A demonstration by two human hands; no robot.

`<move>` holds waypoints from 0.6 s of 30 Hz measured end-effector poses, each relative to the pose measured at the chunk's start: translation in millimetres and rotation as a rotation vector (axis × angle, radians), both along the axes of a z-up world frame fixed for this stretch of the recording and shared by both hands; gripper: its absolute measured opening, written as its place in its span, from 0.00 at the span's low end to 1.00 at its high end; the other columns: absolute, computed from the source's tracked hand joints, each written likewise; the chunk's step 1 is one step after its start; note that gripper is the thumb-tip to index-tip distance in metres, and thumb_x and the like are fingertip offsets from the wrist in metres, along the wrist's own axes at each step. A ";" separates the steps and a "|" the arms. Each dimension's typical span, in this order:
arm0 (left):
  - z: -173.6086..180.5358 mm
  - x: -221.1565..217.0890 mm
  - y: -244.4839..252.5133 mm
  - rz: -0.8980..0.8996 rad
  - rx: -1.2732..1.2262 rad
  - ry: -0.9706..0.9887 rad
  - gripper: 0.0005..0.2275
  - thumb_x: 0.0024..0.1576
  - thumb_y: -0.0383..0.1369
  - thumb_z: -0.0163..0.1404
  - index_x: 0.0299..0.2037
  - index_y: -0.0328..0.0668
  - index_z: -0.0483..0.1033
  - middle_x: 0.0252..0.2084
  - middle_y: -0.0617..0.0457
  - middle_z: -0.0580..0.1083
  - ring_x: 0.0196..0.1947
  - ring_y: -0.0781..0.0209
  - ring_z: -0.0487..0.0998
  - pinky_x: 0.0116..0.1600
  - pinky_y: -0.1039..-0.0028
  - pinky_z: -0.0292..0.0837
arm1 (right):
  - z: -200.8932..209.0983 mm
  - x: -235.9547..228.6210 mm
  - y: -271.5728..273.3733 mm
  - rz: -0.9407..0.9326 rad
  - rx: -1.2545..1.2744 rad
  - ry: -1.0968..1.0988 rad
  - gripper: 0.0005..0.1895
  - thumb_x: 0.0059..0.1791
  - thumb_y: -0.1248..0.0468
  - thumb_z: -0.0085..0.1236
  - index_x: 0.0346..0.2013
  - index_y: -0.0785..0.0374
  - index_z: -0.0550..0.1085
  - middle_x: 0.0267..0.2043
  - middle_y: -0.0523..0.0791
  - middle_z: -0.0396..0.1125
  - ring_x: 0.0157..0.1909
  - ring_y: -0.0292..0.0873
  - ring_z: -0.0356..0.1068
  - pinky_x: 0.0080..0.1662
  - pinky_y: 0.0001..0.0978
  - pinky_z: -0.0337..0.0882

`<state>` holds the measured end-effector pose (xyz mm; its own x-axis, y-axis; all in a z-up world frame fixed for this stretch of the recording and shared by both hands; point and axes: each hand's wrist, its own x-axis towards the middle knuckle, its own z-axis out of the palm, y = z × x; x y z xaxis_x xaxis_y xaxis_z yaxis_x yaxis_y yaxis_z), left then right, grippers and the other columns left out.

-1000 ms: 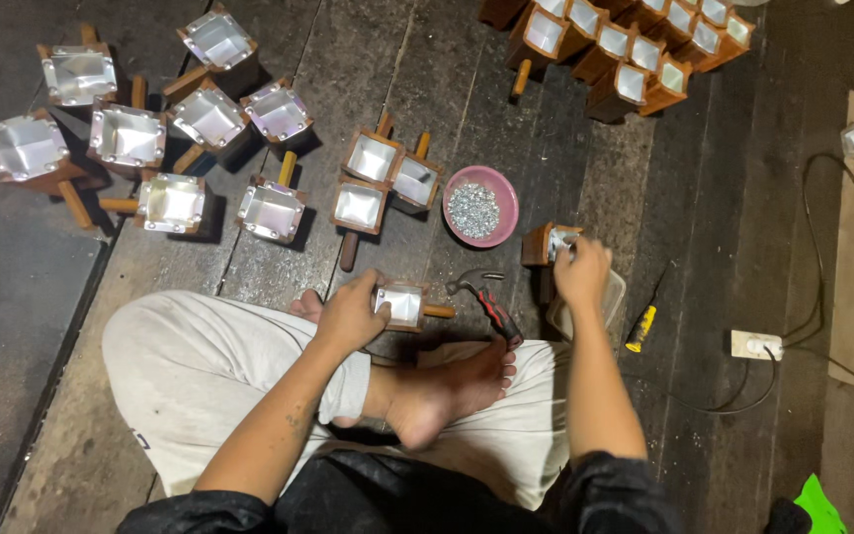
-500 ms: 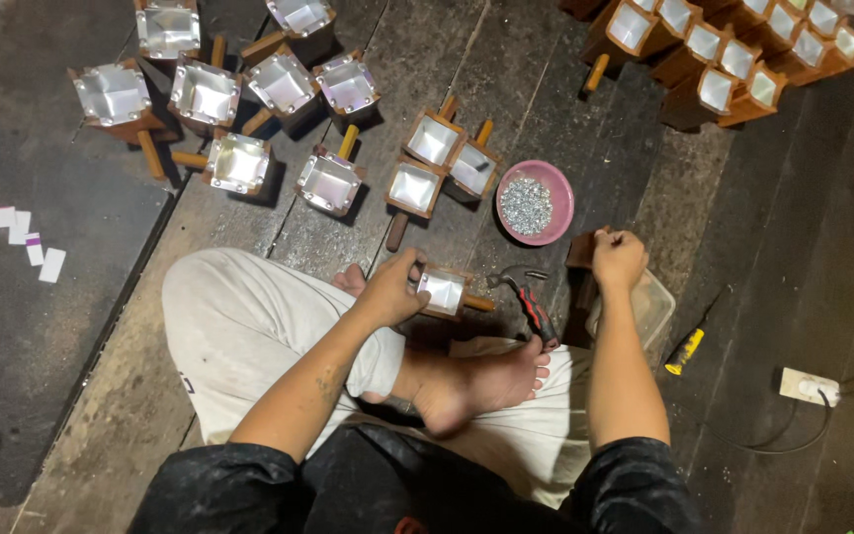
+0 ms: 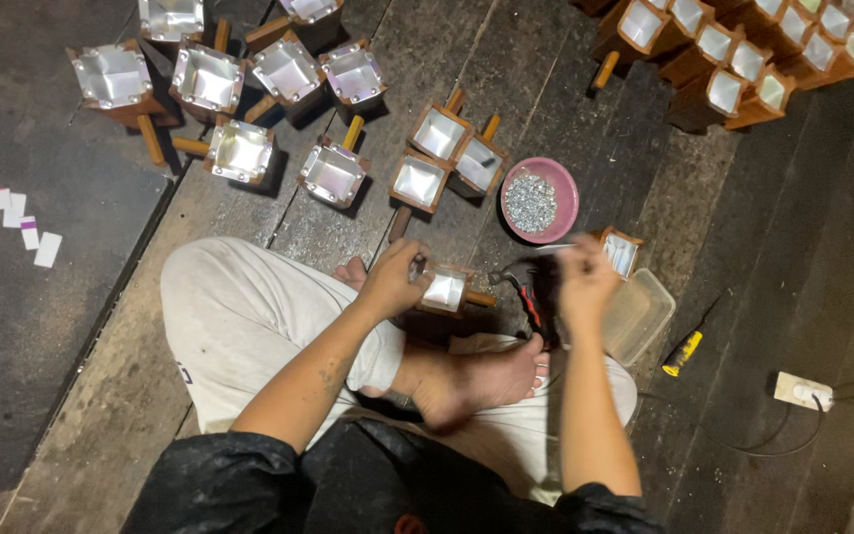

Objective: The person attaches metal components to small wooden lantern frames using a power drill and pliers, handling multiple frames one by one while sitting on the floor.

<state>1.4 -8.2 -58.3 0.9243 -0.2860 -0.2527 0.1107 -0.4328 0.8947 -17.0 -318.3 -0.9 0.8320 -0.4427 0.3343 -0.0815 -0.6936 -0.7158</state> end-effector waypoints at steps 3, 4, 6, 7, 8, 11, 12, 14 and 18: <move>15.8 3.7 -2.1 -0.007 0.007 -0.079 0.22 0.49 0.34 0.62 0.55 0.44 0.73 0.45 0.41 0.74 0.51 0.37 0.78 0.57 0.52 0.73 | -26.9 -10.2 54.0 0.152 0.196 0.136 0.09 0.45 0.70 0.68 0.41 0.62 0.81 0.33 0.55 0.74 0.39 0.51 0.74 0.45 0.43 0.71; 14.3 4.1 -2.0 -0.002 -0.027 -0.128 0.26 0.47 0.32 0.63 0.58 0.44 0.72 0.48 0.43 0.75 0.53 0.40 0.78 0.59 0.53 0.72 | -35.7 -10.0 64.8 0.179 0.214 0.187 0.09 0.45 0.67 0.70 0.39 0.60 0.82 0.31 0.53 0.75 0.35 0.49 0.75 0.40 0.41 0.72; 11.8 6.0 -3.0 0.008 -0.058 -0.176 0.29 0.45 0.31 0.64 0.60 0.44 0.72 0.50 0.44 0.76 0.56 0.42 0.77 0.62 0.55 0.71 | -43.2 -7.0 79.6 0.211 0.233 0.239 0.09 0.44 0.64 0.71 0.38 0.58 0.83 0.29 0.51 0.76 0.31 0.47 0.77 0.35 0.38 0.74; 10.5 7.7 -4.0 0.003 -0.077 -0.166 0.29 0.45 0.30 0.64 0.60 0.45 0.72 0.50 0.46 0.77 0.57 0.44 0.77 0.63 0.56 0.71 | -42.2 -4.0 83.5 0.276 0.091 0.211 0.08 0.44 0.63 0.73 0.36 0.56 0.83 0.29 0.48 0.76 0.32 0.48 0.77 0.36 0.37 0.74; 9.3 7.9 -6.7 -0.003 -0.099 -0.155 0.29 0.46 0.30 0.64 0.61 0.46 0.73 0.50 0.48 0.78 0.57 0.45 0.77 0.64 0.57 0.70 | -40.4 -2.9 85.9 0.339 -0.053 0.184 0.07 0.44 0.62 0.74 0.34 0.55 0.84 0.28 0.45 0.77 0.33 0.49 0.78 0.37 0.35 0.75; 18.7 10.5 -9.6 -0.019 -0.125 -0.059 0.27 0.47 0.30 0.63 0.60 0.51 0.73 0.51 0.51 0.79 0.59 0.47 0.76 0.65 0.57 0.69 | -44.0 0.2 91.0 0.440 -0.082 0.109 0.05 0.46 0.59 0.72 0.32 0.53 0.82 0.29 0.42 0.76 0.35 0.47 0.78 0.39 0.34 0.75; 23.1 12.4 -11.0 -0.008 -0.127 -0.056 0.27 0.47 0.30 0.63 0.60 0.51 0.73 0.51 0.51 0.79 0.59 0.47 0.76 0.65 0.57 0.69 | -44.2 1.3 89.4 0.451 -0.084 0.114 0.05 0.46 0.59 0.72 0.32 0.53 0.82 0.29 0.42 0.76 0.35 0.47 0.78 0.39 0.34 0.75; 31.7 14.3 -13.1 -0.056 -0.085 -0.010 0.24 0.52 0.28 0.59 0.60 0.54 0.73 0.52 0.47 0.78 0.59 0.46 0.76 0.65 0.56 0.71 | -45.0 0.2 87.0 0.510 -0.111 0.102 0.04 0.47 0.61 0.70 0.31 0.55 0.81 0.30 0.43 0.75 0.36 0.48 0.77 0.39 0.38 0.75; 38.4 11.7 -12.2 -0.123 -0.061 -0.153 0.22 0.53 0.28 0.58 0.60 0.50 0.73 0.49 0.45 0.79 0.54 0.42 0.79 0.60 0.54 0.73 | -39.3 1.3 91.9 0.540 -0.045 0.087 0.05 0.46 0.63 0.71 0.31 0.58 0.80 0.29 0.46 0.74 0.36 0.52 0.75 0.40 0.41 0.74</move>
